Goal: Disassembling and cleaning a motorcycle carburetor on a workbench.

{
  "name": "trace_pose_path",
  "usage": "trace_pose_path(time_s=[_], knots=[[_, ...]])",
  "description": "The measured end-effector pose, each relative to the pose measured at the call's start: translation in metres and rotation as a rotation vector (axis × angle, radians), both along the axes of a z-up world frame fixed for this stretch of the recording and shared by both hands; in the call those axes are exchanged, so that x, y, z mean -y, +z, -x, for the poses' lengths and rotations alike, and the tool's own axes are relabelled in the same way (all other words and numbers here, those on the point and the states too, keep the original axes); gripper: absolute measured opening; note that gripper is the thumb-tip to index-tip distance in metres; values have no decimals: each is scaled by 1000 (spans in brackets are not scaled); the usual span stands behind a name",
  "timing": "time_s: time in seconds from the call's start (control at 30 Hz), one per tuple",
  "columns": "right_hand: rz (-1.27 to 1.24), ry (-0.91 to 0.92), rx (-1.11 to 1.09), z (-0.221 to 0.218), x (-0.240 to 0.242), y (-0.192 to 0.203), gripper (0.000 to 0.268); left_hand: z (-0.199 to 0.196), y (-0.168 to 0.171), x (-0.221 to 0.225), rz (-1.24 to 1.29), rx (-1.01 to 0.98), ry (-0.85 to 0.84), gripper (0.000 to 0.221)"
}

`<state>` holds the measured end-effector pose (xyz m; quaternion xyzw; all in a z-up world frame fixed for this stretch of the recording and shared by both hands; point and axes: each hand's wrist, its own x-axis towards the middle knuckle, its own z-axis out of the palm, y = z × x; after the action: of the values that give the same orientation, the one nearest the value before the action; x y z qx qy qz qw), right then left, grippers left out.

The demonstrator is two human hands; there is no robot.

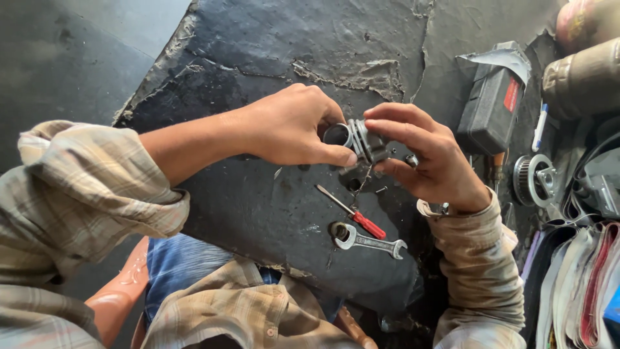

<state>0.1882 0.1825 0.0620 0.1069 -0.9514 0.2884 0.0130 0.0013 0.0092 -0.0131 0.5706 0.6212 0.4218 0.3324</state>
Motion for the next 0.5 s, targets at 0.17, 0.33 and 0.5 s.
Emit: trace_pose_path(time_s=[0.17, 0.33, 0.5], knots=[[57, -11, 15, -1, -3, -5, 55, -1, 1, 1, 33, 2, -5, 50], [-25, -47, -47, -3, 8, 2, 57, 0, -10, -2, -34, 23, -26, 49], [-268, 2, -167, -9, 21, 18, 62, -5, -6, -3, -148, 53, -84, 56]])
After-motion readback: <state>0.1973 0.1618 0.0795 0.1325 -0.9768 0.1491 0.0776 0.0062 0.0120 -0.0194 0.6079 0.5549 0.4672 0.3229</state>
